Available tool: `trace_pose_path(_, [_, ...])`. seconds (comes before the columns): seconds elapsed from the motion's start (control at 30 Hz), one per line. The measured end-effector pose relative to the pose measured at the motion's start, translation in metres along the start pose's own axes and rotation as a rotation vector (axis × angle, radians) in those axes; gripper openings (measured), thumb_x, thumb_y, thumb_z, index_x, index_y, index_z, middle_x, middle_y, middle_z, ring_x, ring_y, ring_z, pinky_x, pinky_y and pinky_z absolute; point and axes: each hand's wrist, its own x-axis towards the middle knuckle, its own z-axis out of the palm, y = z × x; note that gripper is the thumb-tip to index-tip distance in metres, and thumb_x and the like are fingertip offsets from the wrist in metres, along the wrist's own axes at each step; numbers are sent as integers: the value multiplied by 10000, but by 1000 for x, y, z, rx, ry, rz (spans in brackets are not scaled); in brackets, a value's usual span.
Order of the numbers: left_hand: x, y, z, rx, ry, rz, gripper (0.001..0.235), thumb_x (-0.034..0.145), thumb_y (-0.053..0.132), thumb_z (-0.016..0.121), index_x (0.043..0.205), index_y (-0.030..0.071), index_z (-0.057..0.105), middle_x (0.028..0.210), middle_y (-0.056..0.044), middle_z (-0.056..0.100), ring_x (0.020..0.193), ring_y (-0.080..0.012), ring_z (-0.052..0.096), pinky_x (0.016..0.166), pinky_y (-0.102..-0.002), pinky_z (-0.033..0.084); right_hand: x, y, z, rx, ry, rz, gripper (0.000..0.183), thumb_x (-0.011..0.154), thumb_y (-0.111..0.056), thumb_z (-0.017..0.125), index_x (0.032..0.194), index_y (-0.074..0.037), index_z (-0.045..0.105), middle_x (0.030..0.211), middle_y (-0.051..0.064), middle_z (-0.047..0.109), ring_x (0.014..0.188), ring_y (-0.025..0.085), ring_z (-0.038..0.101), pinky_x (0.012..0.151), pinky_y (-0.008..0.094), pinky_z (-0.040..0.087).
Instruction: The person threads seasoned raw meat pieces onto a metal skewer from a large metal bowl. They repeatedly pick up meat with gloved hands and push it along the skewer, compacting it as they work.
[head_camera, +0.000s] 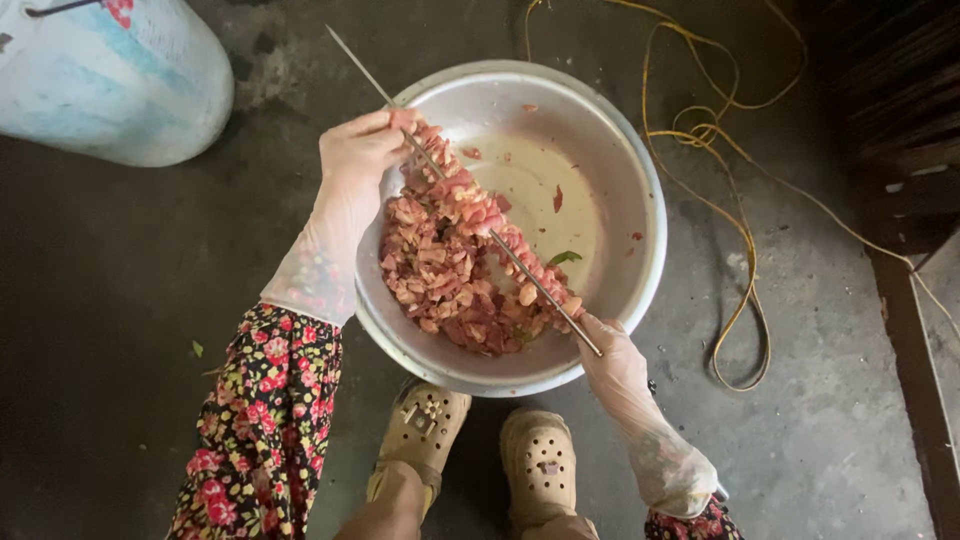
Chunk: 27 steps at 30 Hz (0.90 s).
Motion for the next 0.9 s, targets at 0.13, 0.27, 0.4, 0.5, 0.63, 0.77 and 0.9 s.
trace_pose_path(0.13, [-2, 8, 14, 94, -18, 75, 180, 925, -83, 672, 1081, -91, 762, 1074, -186, 784, 859, -191, 801, 798, -254, 669, 2, -1, -3, 31, -3, 0, 287, 936, -239, 648, 1214, -199, 706, 1054, 119, 714, 986, 328, 703, 843, 397, 544])
trace_pose_path(0.27, [-33, 10, 30, 377, 72, -102, 279, 924, -15, 666, 1172, 13, 788, 1097, -121, 811, 682, -185, 649, 523, -275, 424, 1, 2, -2, -15, -6, -19, 272, 971, -226, 637, 1230, -178, 704, 1066, 141, 705, 1011, 342, 695, 867, 409, 538])
trace_pose_path(0.4, [-69, 4, 28, 608, -71, -194, 350, 933, 87, 649, 1264, 152, 743, 1311, -13, 683, 938, -167, 644, 843, -290, 493, 2, -4, -4, 34, -10, 33, 294, 948, -242, 643, 1230, -192, 709, 1091, 121, 712, 1002, 323, 706, 869, 396, 544])
trace_pose_path(0.5, [-79, -7, 11, 527, -48, -256, 354, 908, 109, 682, 1250, 194, 717, 1367, -13, 664, 1180, -126, 670, 1049, -311, 523, 3, -9, -10, 34, -62, 72, 285, 943, -239, 641, 1217, -200, 710, 1083, 113, 711, 997, 313, 709, 868, 393, 545])
trace_pose_path(0.63, [-99, -42, -8, 1320, -482, -169, 314, 913, 8, 642, 1135, 171, 792, 1318, -31, 718, 1220, -173, 640, 1086, -376, 464, 1, -12, -10, 29, -71, 82, 287, 942, -243, 650, 1223, -224, 704, 1089, 107, 706, 992, 323, 701, 857, 399, 542])
trace_pose_path(0.77, [-98, -65, -10, 1655, -523, -43, 222, 955, 148, 690, 1165, 164, 761, 1102, -48, 751, 996, -229, 700, 915, -347, 574, 3, -12, -10, 37, -44, 18, 305, 928, -243, 654, 1229, -233, 699, 1079, 106, 706, 997, 334, 693, 842, 410, 540])
trace_pose_path(0.9, [-83, -51, -14, 1092, -227, -357, 193, 961, 133, 667, 1116, 117, 781, 1040, -35, 790, 842, -169, 749, 764, -291, 609, 1, -11, -10, 38, -45, 30, 276, 956, -254, 641, 1225, -231, 697, 1058, 109, 706, 980, 333, 693, 831, 407, 543])
